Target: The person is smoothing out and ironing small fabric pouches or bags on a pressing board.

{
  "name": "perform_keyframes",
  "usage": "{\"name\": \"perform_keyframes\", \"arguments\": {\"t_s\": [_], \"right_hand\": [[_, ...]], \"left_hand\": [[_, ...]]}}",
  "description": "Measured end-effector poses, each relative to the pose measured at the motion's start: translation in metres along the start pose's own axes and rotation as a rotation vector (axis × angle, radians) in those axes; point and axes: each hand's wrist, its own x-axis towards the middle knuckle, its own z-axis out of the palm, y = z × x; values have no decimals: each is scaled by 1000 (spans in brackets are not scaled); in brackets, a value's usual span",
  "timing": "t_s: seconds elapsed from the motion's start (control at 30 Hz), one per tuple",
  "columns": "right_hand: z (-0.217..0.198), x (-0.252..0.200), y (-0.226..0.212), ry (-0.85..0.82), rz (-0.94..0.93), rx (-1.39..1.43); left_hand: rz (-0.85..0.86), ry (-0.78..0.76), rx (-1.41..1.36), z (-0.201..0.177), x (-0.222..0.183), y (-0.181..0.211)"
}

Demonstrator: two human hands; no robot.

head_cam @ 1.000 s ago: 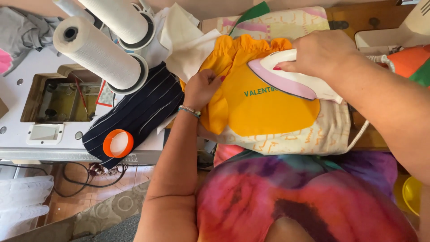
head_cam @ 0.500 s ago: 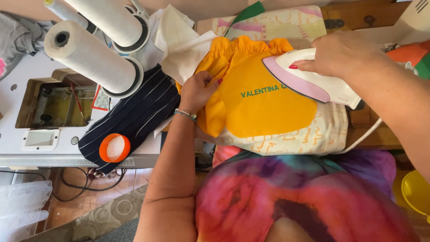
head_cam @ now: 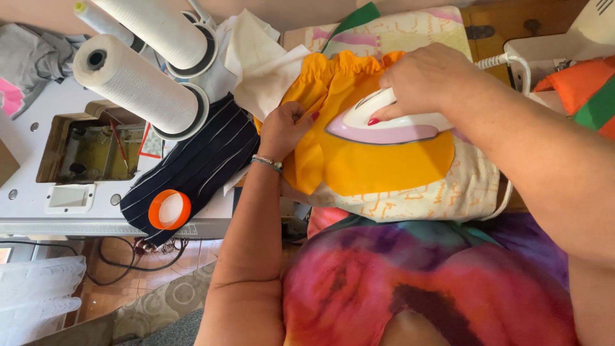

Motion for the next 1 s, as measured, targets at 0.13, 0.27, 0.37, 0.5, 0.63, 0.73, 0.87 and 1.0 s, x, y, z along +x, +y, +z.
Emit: {"name": "perform_keyframes", "arguments": {"t_s": [0.13,0.27,0.37,0.5,0.63,0.73,0.87,1.0], "right_hand": [[7,-25,-14,-34,-56,-23],[27,-61,-12,60,-150,75],[27,-90,-19,-63,-96,2],[25,-99,-26,-164,17,-40],[21,-71,-29,-60,25,52],[19,-42,-24,76,-6,8],[23,-15,2,84,43,-14],[20,-19,36,7,154,-76]], "left_hand": [[0,12,14,-2,-4,1],[-26,-15,-103,-4,-6,0],[-19,-1,-51,-1,-4,2],[19,26,-8,1,-4,1],[1,31,17,3,-3,1],[23,47,38,4,-2,2],[31,67,36,6,-6,0],[52,80,26,7,-5,-1]]}}
